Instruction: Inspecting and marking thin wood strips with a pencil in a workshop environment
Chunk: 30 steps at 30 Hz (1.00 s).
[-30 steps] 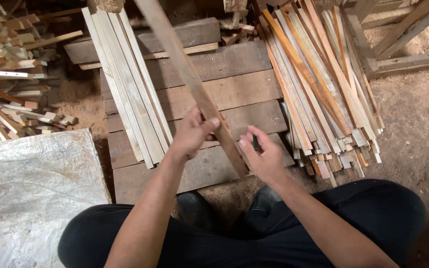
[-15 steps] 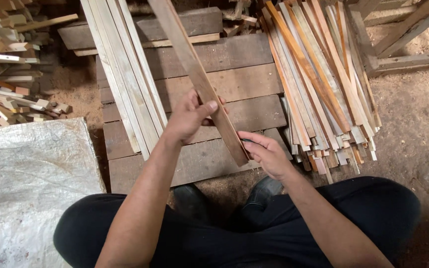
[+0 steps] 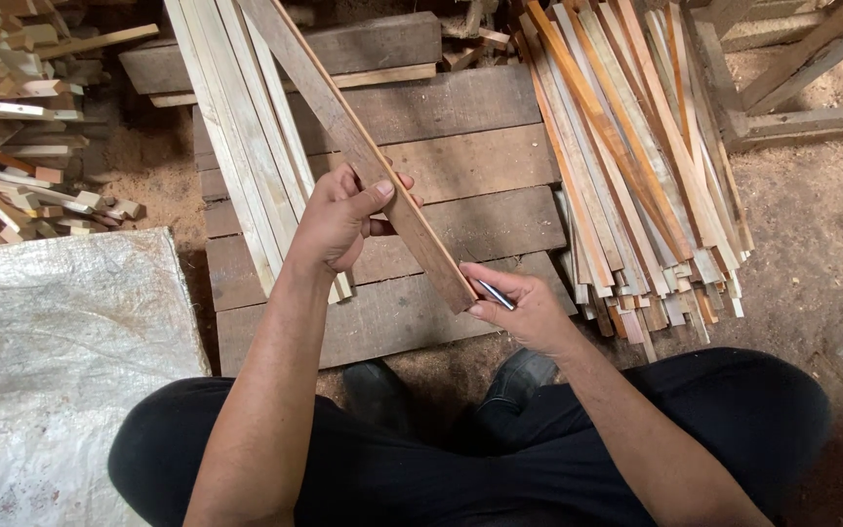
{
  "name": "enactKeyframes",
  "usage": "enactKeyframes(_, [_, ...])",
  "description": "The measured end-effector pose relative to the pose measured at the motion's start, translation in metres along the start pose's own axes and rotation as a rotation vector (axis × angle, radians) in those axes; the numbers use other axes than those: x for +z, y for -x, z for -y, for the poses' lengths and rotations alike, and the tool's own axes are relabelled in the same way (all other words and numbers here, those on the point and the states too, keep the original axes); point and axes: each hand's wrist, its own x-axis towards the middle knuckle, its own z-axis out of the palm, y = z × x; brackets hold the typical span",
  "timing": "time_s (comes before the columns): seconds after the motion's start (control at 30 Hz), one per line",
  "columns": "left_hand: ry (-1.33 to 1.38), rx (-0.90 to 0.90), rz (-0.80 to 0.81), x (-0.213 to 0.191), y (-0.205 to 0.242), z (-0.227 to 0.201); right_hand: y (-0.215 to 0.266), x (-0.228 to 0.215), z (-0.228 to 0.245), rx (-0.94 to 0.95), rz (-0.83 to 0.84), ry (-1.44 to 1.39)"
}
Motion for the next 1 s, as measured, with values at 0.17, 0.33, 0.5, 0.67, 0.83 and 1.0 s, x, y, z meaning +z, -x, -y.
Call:
enactKeyframes(0.17, [-0.036, 0.005, 0.018, 0.007, 0.0, 0.003, -0.008, 0.005, 0.048, 0.088, -0.007, 0.247])
enactKeyframes(0.33, [-0.13, 0.035, 0.088, 0.036, 0.011, 0.008, -0.034, 0.008, 0.041, -0.312, -0.321, 0.068])
enactKeyframes(0.5, [-0.211, 0.045, 0.189, 0.054, 0.014, 0.039, -0.059, 0.04, 0.073, -0.598, -0.373, 0.171])
enactKeyframes(0.67, [-0.178, 0.062, 0.186, 0.071, 0.018, 0.043, -0.062, 0.054, 0.091, -0.548, -0.439, 0.219])
enactKeyframes(0.83, [-0.137, 0.09, 0.138, 0.059, 0.015, 0.046, -0.049, 0.048, 0.074, -0.489, -0.465, 0.338])
enactKeyframes(1.0, [0.013, 0.117, 0.082, 0.053, 0.013, 0.026, -0.019, 0.042, 0.05, -0.331, -0.474, 0.409])
